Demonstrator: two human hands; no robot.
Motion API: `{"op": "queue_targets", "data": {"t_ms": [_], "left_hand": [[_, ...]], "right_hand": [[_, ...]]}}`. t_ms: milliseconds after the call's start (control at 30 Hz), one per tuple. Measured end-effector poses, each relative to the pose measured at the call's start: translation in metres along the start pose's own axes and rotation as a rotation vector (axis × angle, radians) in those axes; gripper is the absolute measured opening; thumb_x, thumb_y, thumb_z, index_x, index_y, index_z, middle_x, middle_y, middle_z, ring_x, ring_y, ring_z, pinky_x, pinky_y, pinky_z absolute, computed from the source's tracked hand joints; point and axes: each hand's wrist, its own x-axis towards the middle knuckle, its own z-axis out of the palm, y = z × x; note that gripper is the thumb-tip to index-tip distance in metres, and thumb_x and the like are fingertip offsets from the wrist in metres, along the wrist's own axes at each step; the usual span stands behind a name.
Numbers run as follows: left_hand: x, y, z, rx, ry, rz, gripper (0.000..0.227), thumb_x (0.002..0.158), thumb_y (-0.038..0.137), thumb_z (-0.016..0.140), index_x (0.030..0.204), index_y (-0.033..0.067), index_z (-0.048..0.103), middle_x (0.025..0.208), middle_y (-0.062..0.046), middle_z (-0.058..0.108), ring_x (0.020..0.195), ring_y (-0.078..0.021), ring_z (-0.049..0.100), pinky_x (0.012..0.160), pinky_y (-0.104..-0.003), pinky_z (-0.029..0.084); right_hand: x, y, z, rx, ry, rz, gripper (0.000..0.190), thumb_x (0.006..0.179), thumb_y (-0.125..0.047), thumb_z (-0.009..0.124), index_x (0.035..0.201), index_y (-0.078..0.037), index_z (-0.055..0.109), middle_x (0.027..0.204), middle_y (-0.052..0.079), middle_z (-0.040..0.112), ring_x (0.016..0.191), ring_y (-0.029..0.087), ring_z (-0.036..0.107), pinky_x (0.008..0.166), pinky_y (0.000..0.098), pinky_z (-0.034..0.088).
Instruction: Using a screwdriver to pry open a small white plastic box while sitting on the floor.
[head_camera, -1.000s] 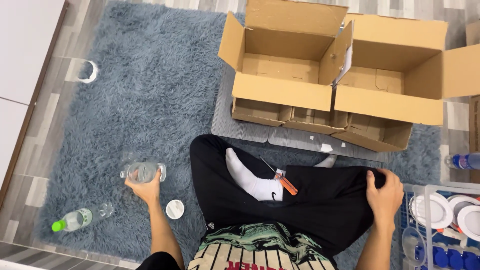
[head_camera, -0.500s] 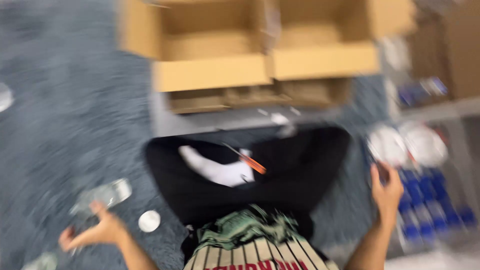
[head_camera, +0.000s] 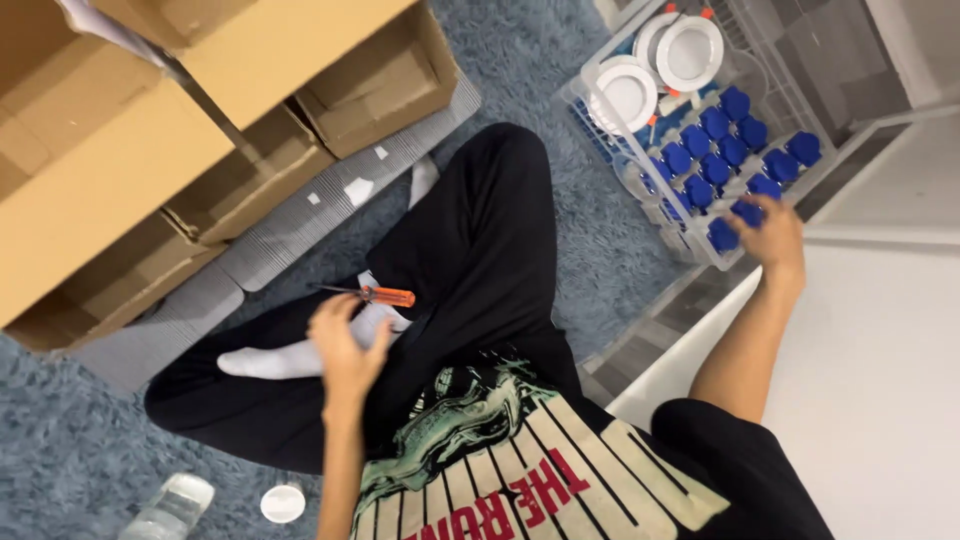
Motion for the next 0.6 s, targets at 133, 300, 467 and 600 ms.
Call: {"op": "queue_targets", "data": {"t_ms": [133,300,467,600], "left_hand": [[-0.002,0.005,0.031,-0.043,-0.071,0.005,0.052,0.096,0.039,0.082,0.132,0.0041,0.065,0.139,-0.02,0.063,0.132,-0.038,0.06,0.117,-0.049,0.041],[-0.01,-0.002,0.024,-0.008,-0.008,-0.044,0.055,0.097,0.039,0.082,0.136,0.0045,0.063,0.143,-0.016,0.062,0.133,-0.0356,0.059,0.111,-0.049,0.045],[-0.019,-0.014,0.017,-0.02,0.029,-0.111,0.053,0.099,0.04,0.078,0.138,0.0071,0.063,0.142,-0.014,0.059,0.129,-0.0354,0.059,0.11,-0.049,0.046],[-0.023,-0.021,0.018,-0.042,0.039,-0.085,0.053,0.102,0.042,0.073,0.138,0.0053,0.063,0.141,-0.018,0.06,0.131,-0.0359,0.059,0.114,-0.047,0.044]], "right_hand": [[0.014,0.059,0.061,-0.091,0.036,-0.047,0.056,0.1,-0.045,0.086,0.141,-0.008,0.078,0.132,0.034,0.066,0.132,0.048,0.056,0.115,0.0532,0.042],[0.011,0.062,0.072,-0.251,-0.056,0.015,0.08,0.101,-0.072,0.076,0.145,-0.005,0.082,0.132,0.041,0.075,0.154,0.051,0.036,0.127,0.0519,0.024],[0.01,0.086,0.076,-0.218,0.052,-0.076,0.068,0.098,-0.057,0.09,0.14,-0.004,0.086,0.137,0.04,0.066,0.144,0.047,0.048,0.124,0.0498,0.034],[0.017,0.144,0.077,-0.336,0.117,-0.382,0.054,0.102,-0.032,0.083,0.153,-0.014,0.081,0.158,0.024,0.065,0.103,0.042,0.078,0.108,0.0434,0.056]]}}
